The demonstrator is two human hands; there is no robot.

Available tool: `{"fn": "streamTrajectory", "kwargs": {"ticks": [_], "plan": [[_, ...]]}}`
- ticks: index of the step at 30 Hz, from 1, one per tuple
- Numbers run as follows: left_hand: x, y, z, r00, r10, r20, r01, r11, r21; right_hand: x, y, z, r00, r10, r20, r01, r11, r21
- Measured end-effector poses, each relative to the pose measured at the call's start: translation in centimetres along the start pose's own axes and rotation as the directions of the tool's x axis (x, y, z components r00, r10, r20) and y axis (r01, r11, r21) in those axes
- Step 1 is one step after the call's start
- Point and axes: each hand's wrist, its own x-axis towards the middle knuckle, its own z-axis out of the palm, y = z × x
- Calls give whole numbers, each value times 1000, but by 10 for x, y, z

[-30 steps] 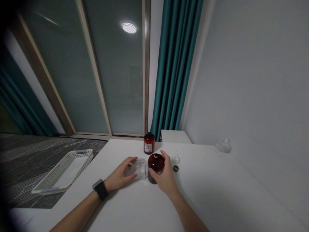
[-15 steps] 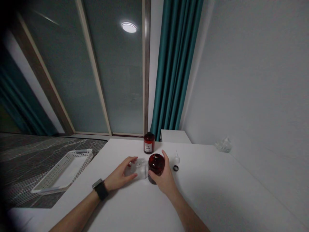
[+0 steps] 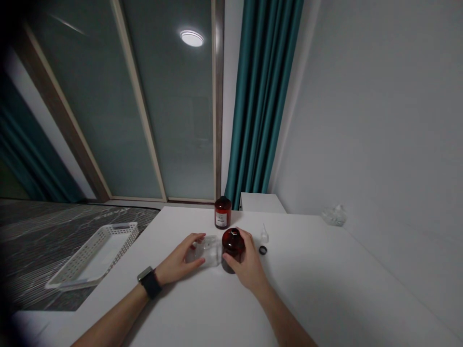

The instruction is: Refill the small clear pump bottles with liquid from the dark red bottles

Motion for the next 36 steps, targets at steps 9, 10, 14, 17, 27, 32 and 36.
{"fn": "streamTrajectory", "kwargs": {"ticks": [9, 10, 14, 17, 27, 32, 36], "plan": [[1, -5, 4, 999, -43, -7, 43, 998, -40, 0, 5, 10, 984, 177, -2, -174, 972, 161], [1, -5, 5, 998, -57, -1, 56, 997, -56, 0, 5, 9, 985, 171, -5, -168, 974, 153], [1, -4, 7, 996, -93, -3, 92, 993, -75, 1, 11, 5, 990, 137, 23, -138, 977, 160], [1, -4, 8, 995, -99, -12, 98, 993, -65, 2, 16, 5, 991, 130, 44, -137, 959, 249], [-1, -4, 15, 982, -184, -43, 181, 981, -66, 5, 9, 10, 991, 137, -3, -132, 961, 245], [-1, -5, 16, 982, -182, -46, 180, 982, -52, 4, -1, -2, 991, 114, 68, -125, 974, 189], [-3, -5, 14, 991, -119, -57, 120, 993, -1, 2, -8, -11, 990, 98, 106, -103, 994, 37]]}}
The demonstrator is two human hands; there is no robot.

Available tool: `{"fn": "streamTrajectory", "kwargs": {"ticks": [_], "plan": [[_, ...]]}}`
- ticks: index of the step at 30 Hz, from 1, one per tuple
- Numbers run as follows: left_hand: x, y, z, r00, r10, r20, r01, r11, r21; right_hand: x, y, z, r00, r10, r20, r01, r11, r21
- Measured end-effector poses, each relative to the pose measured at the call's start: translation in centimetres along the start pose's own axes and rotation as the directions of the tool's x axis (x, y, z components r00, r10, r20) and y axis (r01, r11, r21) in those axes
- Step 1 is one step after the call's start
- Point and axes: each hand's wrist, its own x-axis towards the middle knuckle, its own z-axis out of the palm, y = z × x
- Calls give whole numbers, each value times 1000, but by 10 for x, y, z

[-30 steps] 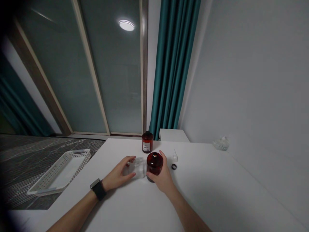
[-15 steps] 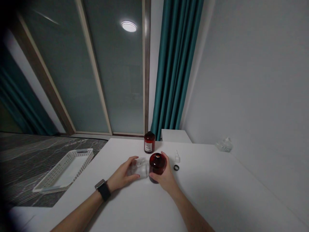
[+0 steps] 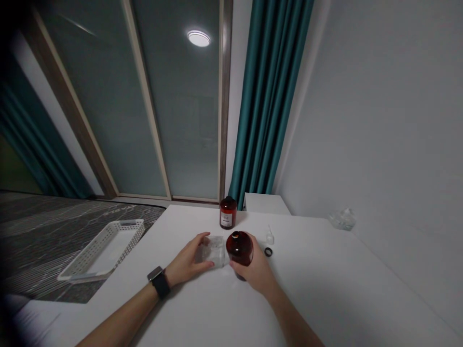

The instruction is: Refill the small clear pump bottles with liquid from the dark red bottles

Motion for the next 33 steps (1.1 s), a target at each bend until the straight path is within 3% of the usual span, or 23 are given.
{"fn": "streamTrajectory", "kwargs": {"ticks": [8, 17, 33], "plan": [[-1, 6, -9, 992, 118, 53, -123, 988, 90, -2, -10, -12, 996, 20, 90, -2, 980, -197], [-3, 15, -5, 993, 109, 51, -112, 992, 62, -5, -2, -6, 1000, -12, 14, 16, 967, -256], [-2, 15, -4, 993, 74, 86, -71, 996, -46, -6, -2, 1, 1000, -12, -8, 9, 949, -315]]}}
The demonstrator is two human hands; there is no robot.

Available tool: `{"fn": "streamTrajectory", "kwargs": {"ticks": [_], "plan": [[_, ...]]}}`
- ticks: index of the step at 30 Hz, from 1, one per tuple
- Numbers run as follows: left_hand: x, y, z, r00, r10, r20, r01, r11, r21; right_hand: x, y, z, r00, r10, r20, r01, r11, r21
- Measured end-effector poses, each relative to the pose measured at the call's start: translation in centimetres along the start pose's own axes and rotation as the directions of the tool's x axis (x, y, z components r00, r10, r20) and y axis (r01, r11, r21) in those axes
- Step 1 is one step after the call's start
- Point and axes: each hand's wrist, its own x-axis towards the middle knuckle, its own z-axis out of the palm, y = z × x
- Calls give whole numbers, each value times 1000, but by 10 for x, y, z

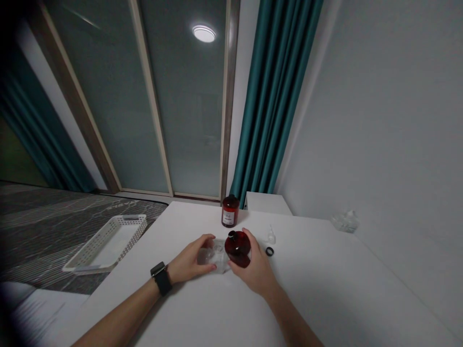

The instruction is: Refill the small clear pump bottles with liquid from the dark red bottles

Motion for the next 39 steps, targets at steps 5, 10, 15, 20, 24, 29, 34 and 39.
{"fn": "streamTrajectory", "kwargs": {"ticks": [5, 10, 15, 20, 24, 29, 34, 39], "plan": [[-1, 2, -1, 1000, -5, 17, 5, 999, -33, -2, -3, -7, 999, -6, 52, 6, 1000, 5], [0, 5, 1, 1000, 5, 20, -4, 998, -58, -3, -2, -17, 993, -22, 113, 27, 999, -43], [-1, 7, 3, 999, 24, 22, -22, 997, -76, -3, -3, -34, 973, -48, 226, 87, 982, -170], [-3, 8, 1, 997, 20, 72, -18, 999, -29, 0, -8, -43, 943, -91, 320, 178, 950, -257], [-3, 12, -2, 995, 31, 91, -36, 998, 53, 2, -8, -44, 931, -106, 348, 216, 931, -293], [-4, 15, -3, 996, 46, 82, -53, 995, 85, 3, -7, -46, 924, -119, 364, 242, 918, -314], [-4, 14, -2, 993, 88, 80, -96, 989, 109, 5, -7, -48, 906, -138, 400, 291, 889, -354], [-4, 15, -2, 990, 110, 91, -121, 985, 125, 7, -10, -51, 886, -161, 435, 342, 861, -376]]}}
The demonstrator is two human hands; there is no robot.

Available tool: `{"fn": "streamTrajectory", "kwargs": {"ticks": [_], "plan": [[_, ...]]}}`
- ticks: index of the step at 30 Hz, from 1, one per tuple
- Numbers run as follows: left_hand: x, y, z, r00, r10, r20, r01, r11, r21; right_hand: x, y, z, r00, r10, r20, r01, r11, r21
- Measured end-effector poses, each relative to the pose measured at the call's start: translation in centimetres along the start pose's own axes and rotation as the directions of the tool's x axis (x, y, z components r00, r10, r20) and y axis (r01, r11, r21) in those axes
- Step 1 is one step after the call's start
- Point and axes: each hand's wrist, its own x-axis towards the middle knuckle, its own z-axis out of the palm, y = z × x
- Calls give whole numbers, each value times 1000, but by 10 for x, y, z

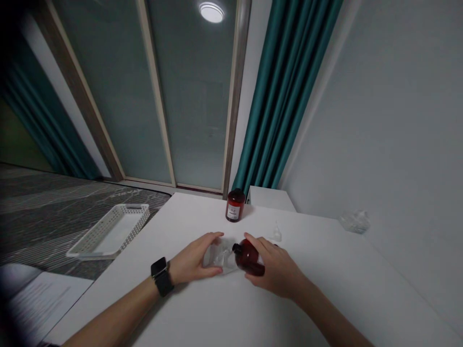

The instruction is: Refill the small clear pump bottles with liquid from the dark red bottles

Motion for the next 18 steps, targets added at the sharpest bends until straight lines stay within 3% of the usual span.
{"fn": "streamTrajectory", "kwargs": {"ticks": [18], "plan": [[1, 2, 4, 999, -37, -5, 36, 996, -77, 6, 0, -12, 997, -48, 66, 54, 993, -100]]}}
